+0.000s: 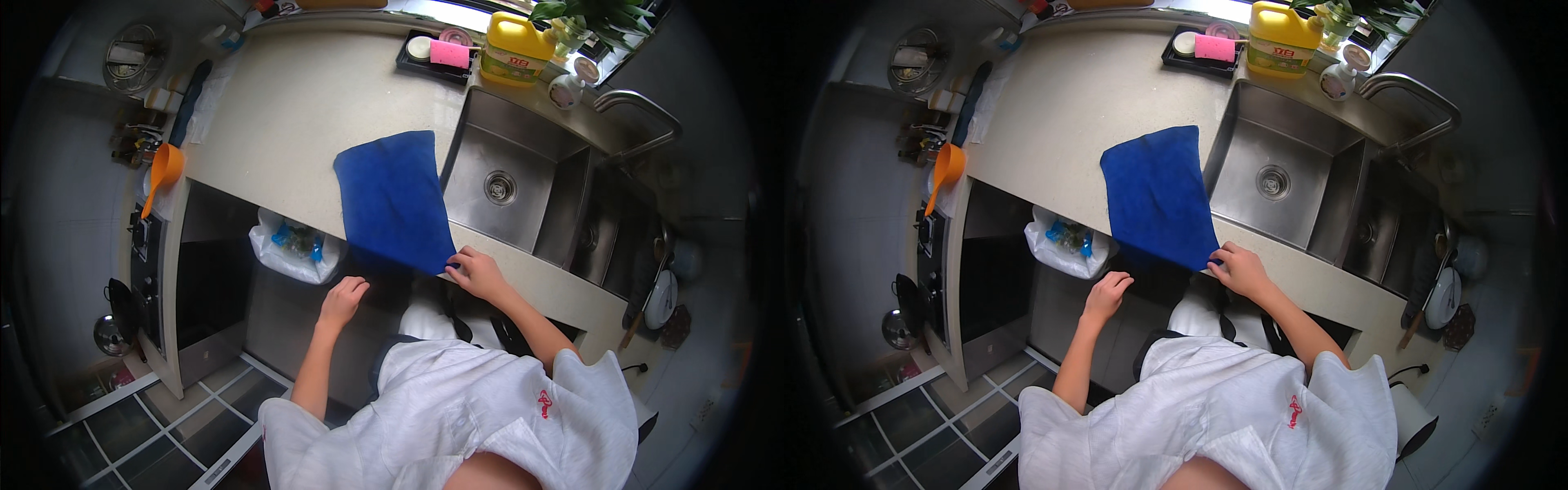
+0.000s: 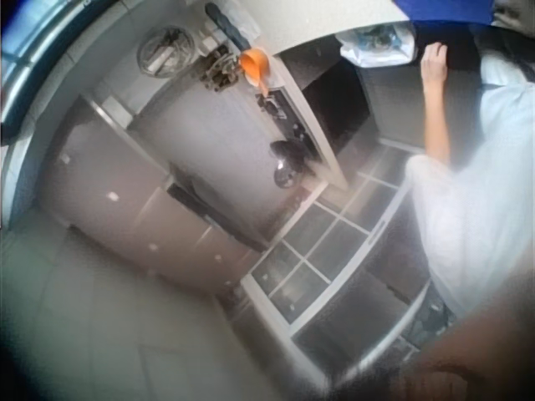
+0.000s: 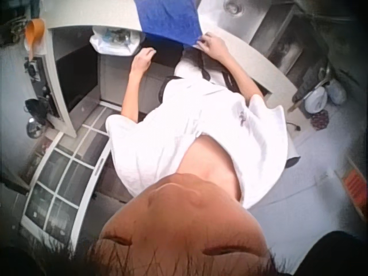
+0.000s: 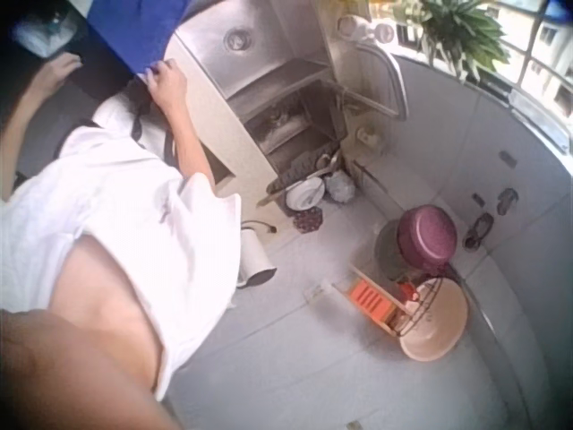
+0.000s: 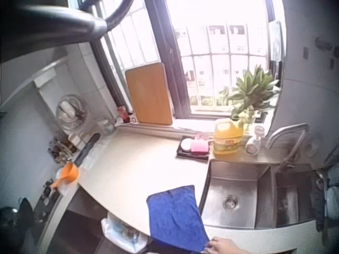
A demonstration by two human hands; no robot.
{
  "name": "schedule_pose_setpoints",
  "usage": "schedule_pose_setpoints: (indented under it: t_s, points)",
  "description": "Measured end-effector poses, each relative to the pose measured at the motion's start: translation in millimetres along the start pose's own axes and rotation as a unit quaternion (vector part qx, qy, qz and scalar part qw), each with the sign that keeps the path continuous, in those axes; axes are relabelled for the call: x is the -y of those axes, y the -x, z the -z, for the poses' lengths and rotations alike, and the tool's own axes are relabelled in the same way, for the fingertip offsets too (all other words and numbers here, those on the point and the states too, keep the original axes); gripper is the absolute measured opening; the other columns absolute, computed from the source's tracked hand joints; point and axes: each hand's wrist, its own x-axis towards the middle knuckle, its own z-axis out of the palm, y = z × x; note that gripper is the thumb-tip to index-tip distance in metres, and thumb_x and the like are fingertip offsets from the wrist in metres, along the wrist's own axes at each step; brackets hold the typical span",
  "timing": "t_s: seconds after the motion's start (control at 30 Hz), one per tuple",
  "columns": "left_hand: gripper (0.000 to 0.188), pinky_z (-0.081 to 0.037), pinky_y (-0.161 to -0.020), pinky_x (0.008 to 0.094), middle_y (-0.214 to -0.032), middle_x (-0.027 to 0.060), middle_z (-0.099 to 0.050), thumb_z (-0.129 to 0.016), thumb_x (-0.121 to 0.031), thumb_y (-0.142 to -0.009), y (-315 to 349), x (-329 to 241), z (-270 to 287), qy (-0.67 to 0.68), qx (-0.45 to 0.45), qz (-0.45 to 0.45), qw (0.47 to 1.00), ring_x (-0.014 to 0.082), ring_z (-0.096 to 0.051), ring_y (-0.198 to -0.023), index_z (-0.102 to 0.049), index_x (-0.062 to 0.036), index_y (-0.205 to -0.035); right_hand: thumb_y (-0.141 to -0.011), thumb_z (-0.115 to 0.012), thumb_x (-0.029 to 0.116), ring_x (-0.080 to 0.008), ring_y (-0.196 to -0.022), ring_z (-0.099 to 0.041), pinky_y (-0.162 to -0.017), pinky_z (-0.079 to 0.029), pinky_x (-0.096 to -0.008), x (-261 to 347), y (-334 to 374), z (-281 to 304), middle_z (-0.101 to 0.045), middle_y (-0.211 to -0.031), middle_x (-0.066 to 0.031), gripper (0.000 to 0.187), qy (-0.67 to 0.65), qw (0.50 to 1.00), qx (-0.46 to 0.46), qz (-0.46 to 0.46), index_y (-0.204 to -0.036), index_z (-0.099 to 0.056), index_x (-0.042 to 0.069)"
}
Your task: The person cleans a stainless steel kitchen sink using a blue cloth. They wipe the sink basin, the faucet, and the surrounding countertop. The person also removes the sink drain strainer, cleans it, and places it into a trash bin before continuing to wipe the sink interior.
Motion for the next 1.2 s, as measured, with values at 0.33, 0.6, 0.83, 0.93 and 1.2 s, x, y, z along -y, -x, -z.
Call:
schedule_pose_setpoints:
  t_s: [0.33,0.6,0.83,0.93,1.2]
  points:
    - [0.041,-0.048,-0.098,0.0383,-0.122,0.0143,-0.062,-0.052,0.008,-0.082,-294.3,33.3,16.9,0.019,-0.032,-0.216,0.976,0.0332,-0.057,-0.115,-0.060,-0.0059,-0.120,-0.082,-0.072,0.023,-0.0350,-0.088,-0.062,-0.077,-0.050,-0.0438,36.6,-2.9,-53.5,-0.064,-0.094,-0.0167,0.032,0.054,0.930,-0.229,-0.282,-0.102,-0.062,0.001]
    - [0.030,-0.051,-0.088,0.0402,-0.105,0.0080,-0.067,-0.069,-0.007,-0.079,-440.5,41.5,-27.8,-0.146,0.371,-0.264,0.878,0.0279,-0.061,-0.106,-0.067,-0.0144,-0.108,-0.078,-0.071,0.019,-0.0368,-0.090,-0.064,-0.079,-0.050,-0.0452,46.1,-24.8,-56.7,-0.068,-0.093,-0.0170,0.024,-0.043,0.836,-0.257,-0.483,-0.095,-0.066,0.003]
    - [0.010,-0.053,-0.076,0.0406,-0.093,0.0086,-0.070,-0.061,-0.014,-0.084,-447.1,97.8,54.8,-0.099,0.206,-0.414,0.881,0.0312,-0.066,-0.089,-0.067,-0.0133,-0.093,-0.070,-0.076,0.020,-0.0266,-0.077,-0.069,-0.075,-0.053,-0.0350,65.1,-40.0,4.6,-0.071,-0.080,-0.0166,0.027,-0.123,0.879,-0.211,-0.409,-0.088,-0.073,0.000]
    - [0.007,-0.053,-0.077,0.0374,-0.094,0.0081,-0.069,-0.063,-0.012,-0.089,-443.3,89.4,152.8,-0.165,0.191,-0.373,0.893,0.0283,-0.066,-0.089,-0.065,-0.0095,-0.096,-0.072,-0.076,0.020,-0.0198,-0.073,-0.068,-0.069,-0.054,-0.0313,101.9,-68.8,69.6,-0.071,-0.079,-0.0129,0.026,-0.076,0.901,-0.208,-0.373,-0.089,-0.074,0.000]
    - [0.013,-0.057,-0.083,0.0321,-0.099,0.0047,-0.071,-0.065,-0.015,-0.092,-428.4,159.4,322.0,-0.336,-0.110,-0.413,0.839,0.0221,-0.069,-0.092,-0.067,-0.0124,-0.104,-0.082,-0.073,0.014,-0.0132,-0.065,-0.062,-0.064,-0.052,-0.0246,166.2,-156.0,152.4,-0.069,-0.076,-0.0075,0.013,0.088,0.935,-0.309,-0.151,-0.089,-0.073,0.004]
